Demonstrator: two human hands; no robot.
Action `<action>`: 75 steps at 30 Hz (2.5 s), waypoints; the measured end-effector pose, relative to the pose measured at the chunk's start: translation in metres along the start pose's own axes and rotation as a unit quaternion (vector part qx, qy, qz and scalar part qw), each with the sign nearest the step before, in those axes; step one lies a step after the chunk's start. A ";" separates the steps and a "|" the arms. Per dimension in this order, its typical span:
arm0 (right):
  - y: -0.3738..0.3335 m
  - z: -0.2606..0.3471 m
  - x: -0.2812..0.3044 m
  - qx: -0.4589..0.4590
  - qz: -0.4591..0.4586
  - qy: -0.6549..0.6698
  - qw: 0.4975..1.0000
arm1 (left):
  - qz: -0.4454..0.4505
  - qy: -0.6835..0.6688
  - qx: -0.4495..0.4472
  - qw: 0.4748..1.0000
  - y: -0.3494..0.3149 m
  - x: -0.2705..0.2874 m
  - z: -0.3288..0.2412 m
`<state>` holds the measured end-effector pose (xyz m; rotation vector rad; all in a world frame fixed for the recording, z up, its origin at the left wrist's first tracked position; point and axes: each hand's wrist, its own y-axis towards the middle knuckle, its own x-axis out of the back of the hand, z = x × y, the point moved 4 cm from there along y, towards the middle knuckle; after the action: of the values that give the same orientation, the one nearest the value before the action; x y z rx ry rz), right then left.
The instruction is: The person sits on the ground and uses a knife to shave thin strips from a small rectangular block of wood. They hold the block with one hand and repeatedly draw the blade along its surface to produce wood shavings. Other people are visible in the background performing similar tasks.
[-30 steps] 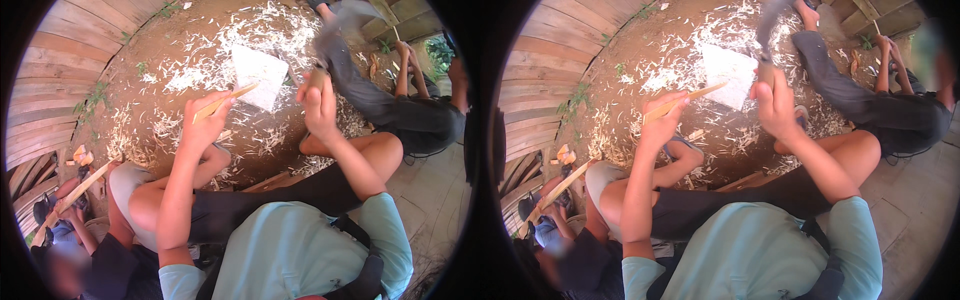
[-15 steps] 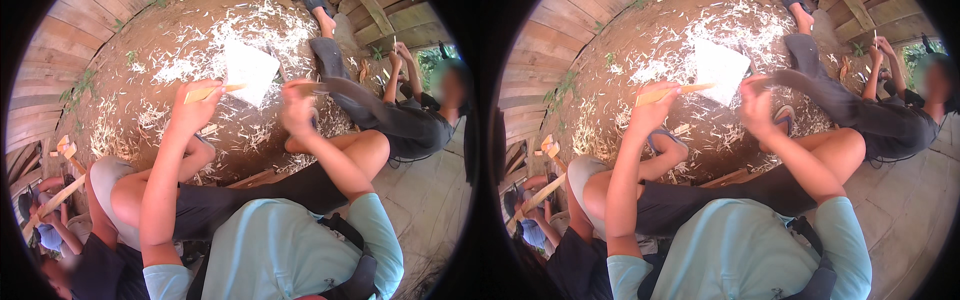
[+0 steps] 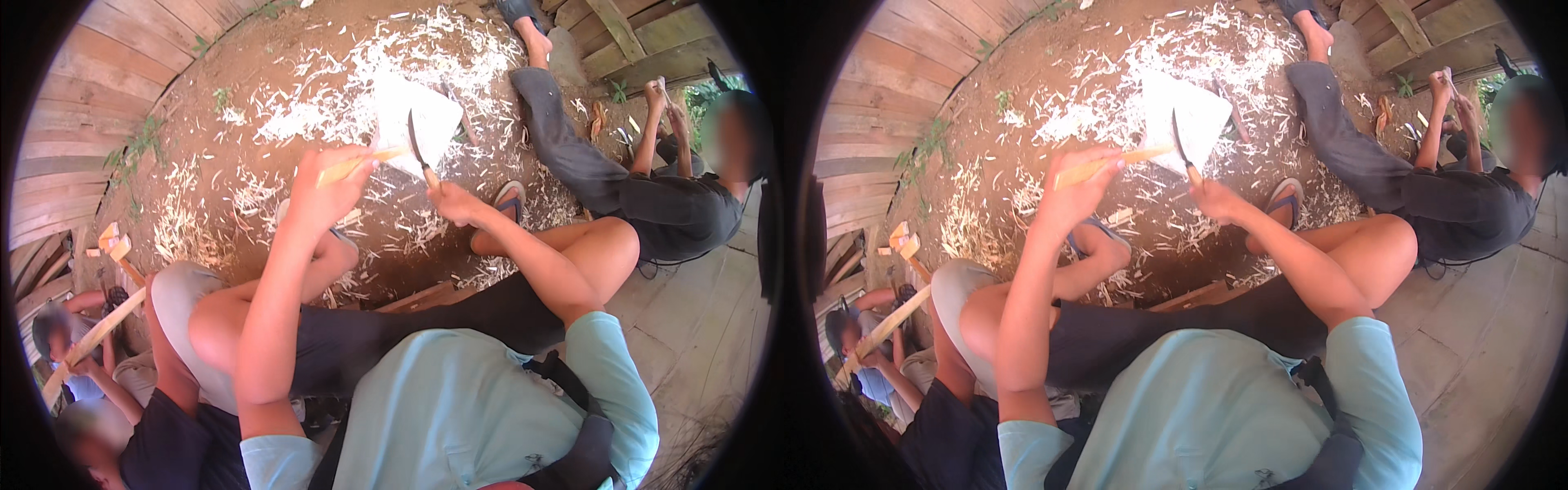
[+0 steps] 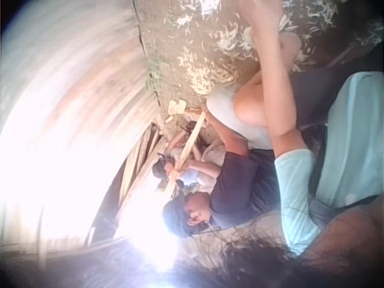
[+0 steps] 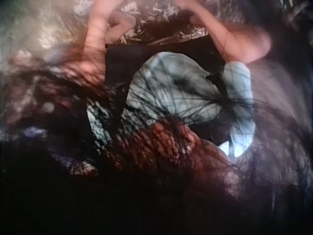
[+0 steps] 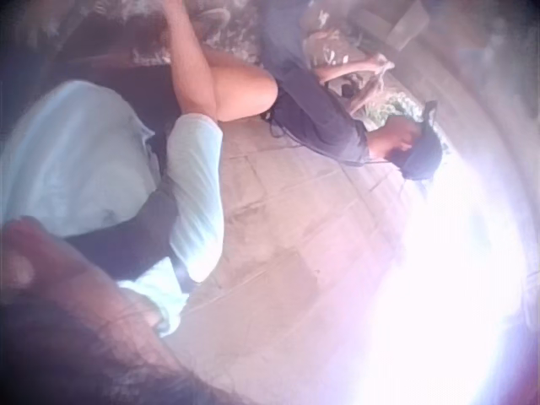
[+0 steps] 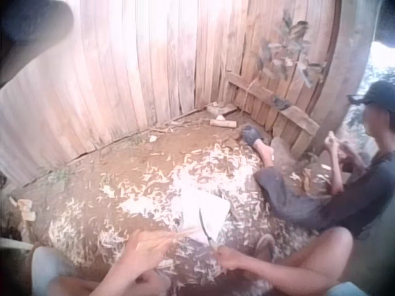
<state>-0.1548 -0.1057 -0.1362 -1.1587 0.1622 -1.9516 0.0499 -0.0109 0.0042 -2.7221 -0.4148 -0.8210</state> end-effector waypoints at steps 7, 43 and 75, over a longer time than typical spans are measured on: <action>-0.055 0.097 0.130 0.258 -0.330 0.259 0.870 | 0.003 -0.019 0.051 0.999 -0.003 0.008 0.029; -0.011 0.056 0.104 0.078 -0.212 0.137 0.965 | 0.011 -0.117 0.132 0.984 -0.015 0.000 0.047; -0.013 0.034 0.080 0.093 -0.151 0.185 0.967 | -0.002 -0.223 0.164 0.961 0.004 0.026 0.045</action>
<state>-0.1540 -0.1450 -0.0575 -0.7203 -0.0061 -2.3865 0.0942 0.0051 -0.0177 -2.5678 -0.5871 -0.1072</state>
